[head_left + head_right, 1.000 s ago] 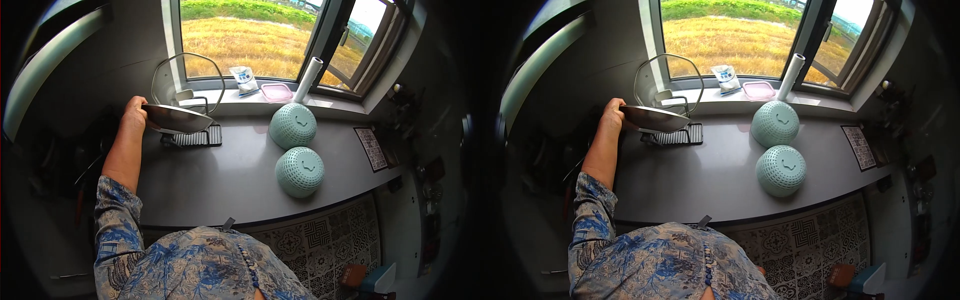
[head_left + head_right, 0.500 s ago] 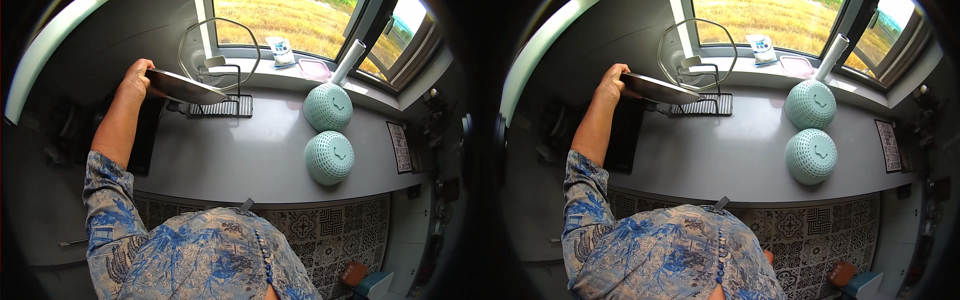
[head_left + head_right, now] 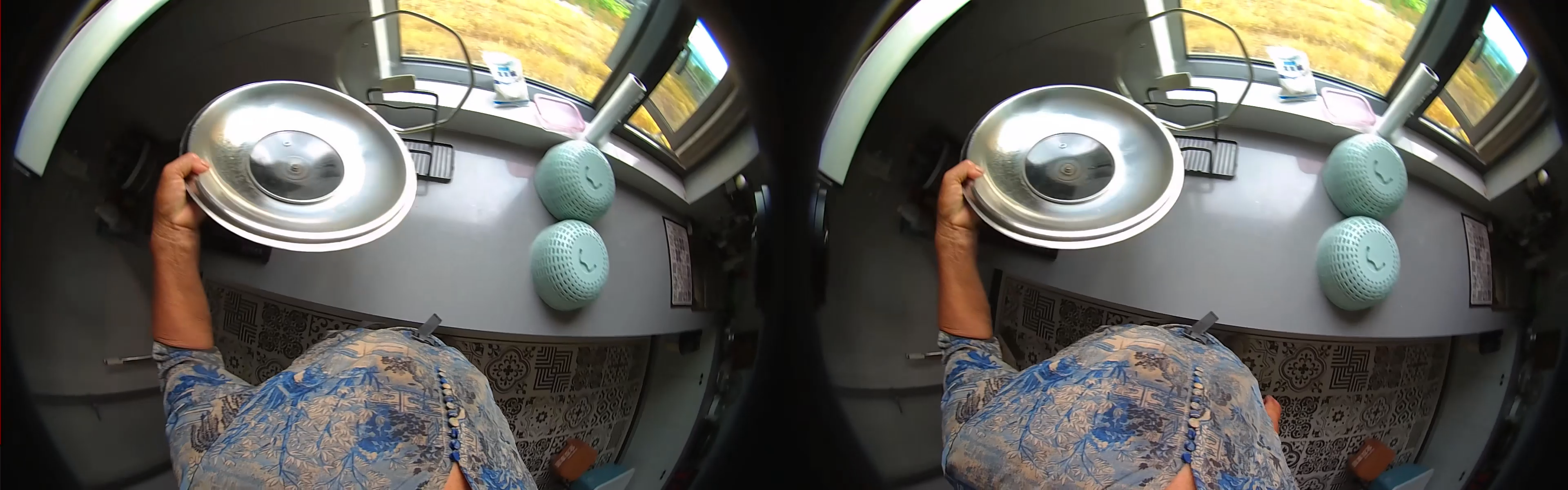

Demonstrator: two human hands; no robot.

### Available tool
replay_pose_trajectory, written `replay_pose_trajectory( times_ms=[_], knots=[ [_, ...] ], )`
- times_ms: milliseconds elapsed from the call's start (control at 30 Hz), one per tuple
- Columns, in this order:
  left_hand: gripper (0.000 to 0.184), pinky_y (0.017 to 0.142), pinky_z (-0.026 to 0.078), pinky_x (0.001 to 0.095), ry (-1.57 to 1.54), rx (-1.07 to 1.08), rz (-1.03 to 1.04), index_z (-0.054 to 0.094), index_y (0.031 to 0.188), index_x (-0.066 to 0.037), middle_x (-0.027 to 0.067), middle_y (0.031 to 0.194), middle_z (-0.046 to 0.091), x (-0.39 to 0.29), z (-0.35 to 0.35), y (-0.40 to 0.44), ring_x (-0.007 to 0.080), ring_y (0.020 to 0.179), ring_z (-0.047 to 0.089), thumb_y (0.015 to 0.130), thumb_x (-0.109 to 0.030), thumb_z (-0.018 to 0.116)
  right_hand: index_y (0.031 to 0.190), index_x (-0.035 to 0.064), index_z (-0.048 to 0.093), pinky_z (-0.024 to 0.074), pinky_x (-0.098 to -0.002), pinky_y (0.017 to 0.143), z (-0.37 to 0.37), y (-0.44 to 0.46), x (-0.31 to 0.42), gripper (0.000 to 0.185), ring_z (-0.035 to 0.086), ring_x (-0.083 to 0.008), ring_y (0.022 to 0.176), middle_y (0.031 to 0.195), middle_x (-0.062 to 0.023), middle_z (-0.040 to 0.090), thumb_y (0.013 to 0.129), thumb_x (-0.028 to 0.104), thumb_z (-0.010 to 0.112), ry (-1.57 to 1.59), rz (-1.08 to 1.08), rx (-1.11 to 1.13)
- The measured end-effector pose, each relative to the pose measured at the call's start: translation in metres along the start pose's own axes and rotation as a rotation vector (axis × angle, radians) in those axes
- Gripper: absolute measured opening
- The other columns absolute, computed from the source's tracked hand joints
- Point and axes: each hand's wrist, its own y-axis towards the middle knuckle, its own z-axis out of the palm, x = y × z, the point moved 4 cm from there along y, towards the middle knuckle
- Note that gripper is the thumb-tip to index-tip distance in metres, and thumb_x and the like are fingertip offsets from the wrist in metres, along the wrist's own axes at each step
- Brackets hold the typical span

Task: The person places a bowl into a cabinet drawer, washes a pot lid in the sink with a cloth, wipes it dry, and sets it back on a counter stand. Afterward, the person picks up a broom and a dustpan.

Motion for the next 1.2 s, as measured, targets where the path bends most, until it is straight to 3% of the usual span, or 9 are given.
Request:
replay_pose_trajectory(
  times_ms=[100, 233, 333, 500, 633, 767, 867, 1000, 1200],
  knots=[
    [0.006, 0.061, 0.048, 0.0269, 0.022, -0.098, 0.144, 0.053, 0.066, 0.002, 0.0083, 0.065, 0.054, 0.007, -0.021, -0.017, 0.0169, 0.059, 0.053, 0.06, 0.0, 0.051, 0.084, 0.0037, 0.057, 0.0424, -0.0326, 0.047, -0.024, 0.071, -0.041, 0.022, 0.058, -0.0219, 0.058, 0.073, -0.0089, 0.059, 0.083, 0.023, 0.047, -0.005, -0.057, 0.03],
    [0.025, 0.07, 0.05, 0.0291, -0.035, -0.069, 0.099, 0.051, 0.084, 0.004, 0.0105, 0.073, 0.054, 0.024, -0.003, -0.03, 0.0185, 0.064, 0.054, 0.059, -0.001, 0.048, 0.084, 0.0037, 0.057, 0.0424, -0.0326, 0.047, -0.055, 0.174, -0.1, 0.022, 0.058, -0.022, 0.058, 0.073, -0.0089, 0.059, 0.083, 0.023, 0.047, 0.093, -0.173, 0.075],
    [0.023, 0.073, 0.05, 0.0314, -0.047, 0.028, 0.061, 0.05, 0.081, 0.002, 0.0089, 0.074, 0.052, 0.039, 0.013, -0.025, 0.0189, 0.067, 0.053, 0.059, -0.002, 0.049, 0.095, 0.0041, 0.054, 0.0436, -0.0331, 0.049, -0.012, 0.011, -0.002, 0.024, 0.057, -0.0224, 0.061, 0.077, -0.0095, 0.057, 0.084, 0.024, 0.047, -0.033, 0.005, -0.038],
    [0.026, 0.069, 0.047, 0.0329, 0.014, 0.054, 0.023, 0.052, 0.081, -0.001, 0.0084, 0.072, 0.052, 0.072, 0.062, -0.012, 0.0205, 0.067, 0.052, 0.061, -0.017, 0.051, 0.113, 0.0065, 0.046, 0.0466, -0.0355, 0.052, 0.015, -0.079, 0.0, 0.033, 0.055, -0.0231, 0.066, 0.085, -0.0097, 0.053, 0.086, 0.026, 0.047, 0.108, 0.024, -0.152],
    [0.04, 0.07, 0.05, 0.0352, -0.091, 0.487, -0.214, 0.054, 0.088, 0.009, 0.019, 0.082, 0.059, 0.111, 0.129, -0.014, 0.0265, 0.074, 0.059, 0.062, -0.021, 0.047, 0.112, 0.006, 0.045, 0.0468, -0.0364, 0.056, 0.005, -0.104, -0.059, 0.034, 0.054, -0.0233, 0.069, 0.086, -0.0099, 0.053, 0.086, 0.028, 0.046, 0.273, 0.054, -0.238],
    [0.036, 0.066, 0.051, 0.0307, -0.044, 0.662, -0.376, 0.054, 0.087, 0.007, 0.014, 0.076, 0.057, 0.161, 0.185, -0.039, 0.0218, 0.066, 0.058, 0.059, -0.014, 0.047, 0.112, 0.0055, 0.045, 0.047, -0.0374, 0.06, -0.025, -0.114, -0.111, 0.035, 0.054, -0.0235, 0.072, 0.087, -0.0102, 0.053, 0.086, 0.029, 0.046, 0.394, 0.107, -0.305],
    [0.025, 0.058, 0.05, 0.0281, -0.133, 0.617, -0.541, 0.055, 0.08, 0.005, 0.0098, 0.066, 0.055, 0.206, 0.238, -0.082, 0.018, 0.058, 0.056, 0.062, -0.01, 0.048, 0.112, 0.0051, 0.044, 0.0472, -0.0381, 0.064, -0.056, -0.11, -0.143, 0.036, 0.054, -0.0236, 0.074, 0.088, -0.0103, 0.052, 0.087, 0.03, 0.045, 0.462, 0.152, -0.324],
    [0.031, 0.058, 0.052, 0.0301, -0.042, 0.883, -0.639, 0.053, 0.091, 0.004, 0.0099, 0.072, 0.056, 0.248, 0.312, -0.169, 0.0187, 0.06, 0.058, 0.062, -0.008, 0.047, 0.112, 0.0047, 0.043, 0.0474, -0.039, 0.068, -0.114, -0.087, -0.18, 0.037, 0.054, -0.0238, 0.076, 0.09, -0.0106, 0.052, 0.087, 0.032, 0.044, 0.567, 0.147, -0.31],
    [0.037, 0.061, 0.052, 0.0297, -0.089, 1.048, -0.782, 0.049, 0.098, 0.005, 0.0095, 0.075, 0.056, 0.341, 0.417, -0.305, 0.0193, 0.065, 0.058, 0.061, 0.0, 0.045, 0.112, 0.0039, 0.042, 0.0476, -0.0404, 0.074, -0.236, -0.031, -0.239, 0.039, 0.054, -0.0241, 0.08, 0.091, -0.0109, 0.051, 0.088, 0.035, 0.043, 1.056, -0.082, -0.125]
  ],
)
